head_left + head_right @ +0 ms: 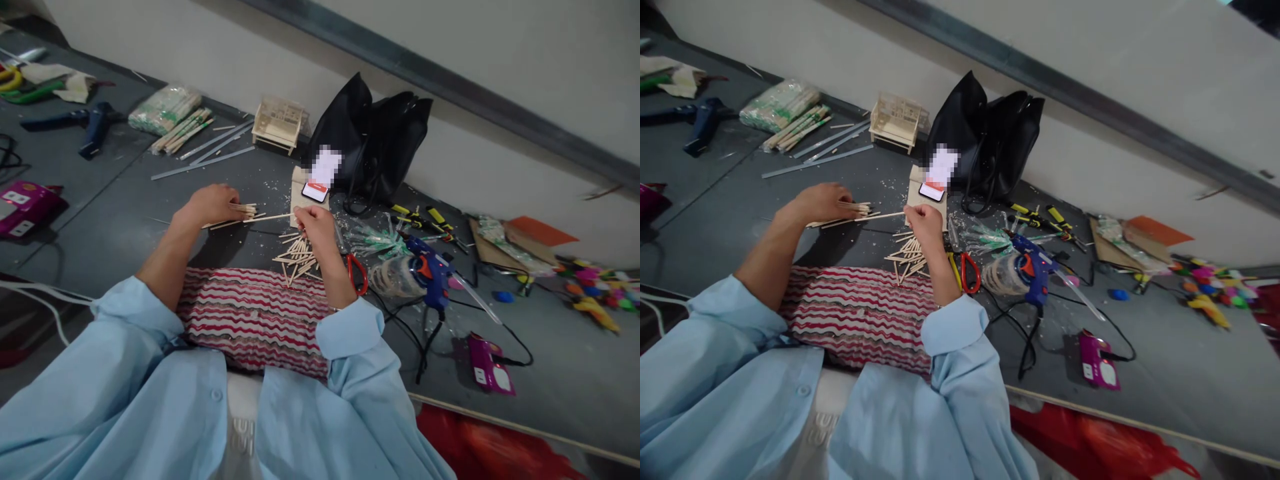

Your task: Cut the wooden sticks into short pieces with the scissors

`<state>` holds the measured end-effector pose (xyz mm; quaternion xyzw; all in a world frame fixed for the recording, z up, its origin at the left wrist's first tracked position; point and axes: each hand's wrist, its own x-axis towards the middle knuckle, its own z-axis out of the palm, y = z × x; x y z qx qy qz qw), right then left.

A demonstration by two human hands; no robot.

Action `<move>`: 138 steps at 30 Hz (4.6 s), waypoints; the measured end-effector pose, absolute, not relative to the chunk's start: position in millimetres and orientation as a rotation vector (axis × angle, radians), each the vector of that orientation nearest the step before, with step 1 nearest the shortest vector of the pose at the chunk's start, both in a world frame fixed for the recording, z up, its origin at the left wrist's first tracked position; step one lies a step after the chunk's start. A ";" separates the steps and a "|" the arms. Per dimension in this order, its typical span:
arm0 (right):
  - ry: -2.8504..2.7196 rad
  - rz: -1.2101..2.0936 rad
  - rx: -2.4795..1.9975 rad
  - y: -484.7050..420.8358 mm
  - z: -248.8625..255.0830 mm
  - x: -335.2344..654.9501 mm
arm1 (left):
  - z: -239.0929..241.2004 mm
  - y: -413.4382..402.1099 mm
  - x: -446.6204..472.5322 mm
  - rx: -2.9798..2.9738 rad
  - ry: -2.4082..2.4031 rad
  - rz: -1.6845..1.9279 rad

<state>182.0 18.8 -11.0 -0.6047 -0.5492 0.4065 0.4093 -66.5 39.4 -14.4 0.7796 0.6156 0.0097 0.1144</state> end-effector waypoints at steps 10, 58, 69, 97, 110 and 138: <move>-1.571 0.971 -1.457 14.1 -0.2 185.4 | -2.2 13.1 -16.8 1.988 1.053 0.787; -1.868 0.526 -1.395 -73.2 -13.4 225.1 | 4.3 -30.7 26.6 1.871 0.979 1.261; -1.932 0.371 -1.464 -77.9 -24.4 231.7 | 4.9 -26.4 17.8 2.211 1.250 0.916; -1.781 0.298 -1.473 -65.6 -29.9 238.0 | 6.2 28.3 -57.2 2.216 1.888 -0.008; -1.740 0.356 -1.511 -64.8 -31.2 237.9 | 13.7 10.3 -81.0 2.143 1.667 -0.330; -1.752 0.358 -1.481 -63.9 -33.2 238.0 | 1.2 11.4 -31.6 2.175 1.995 -0.312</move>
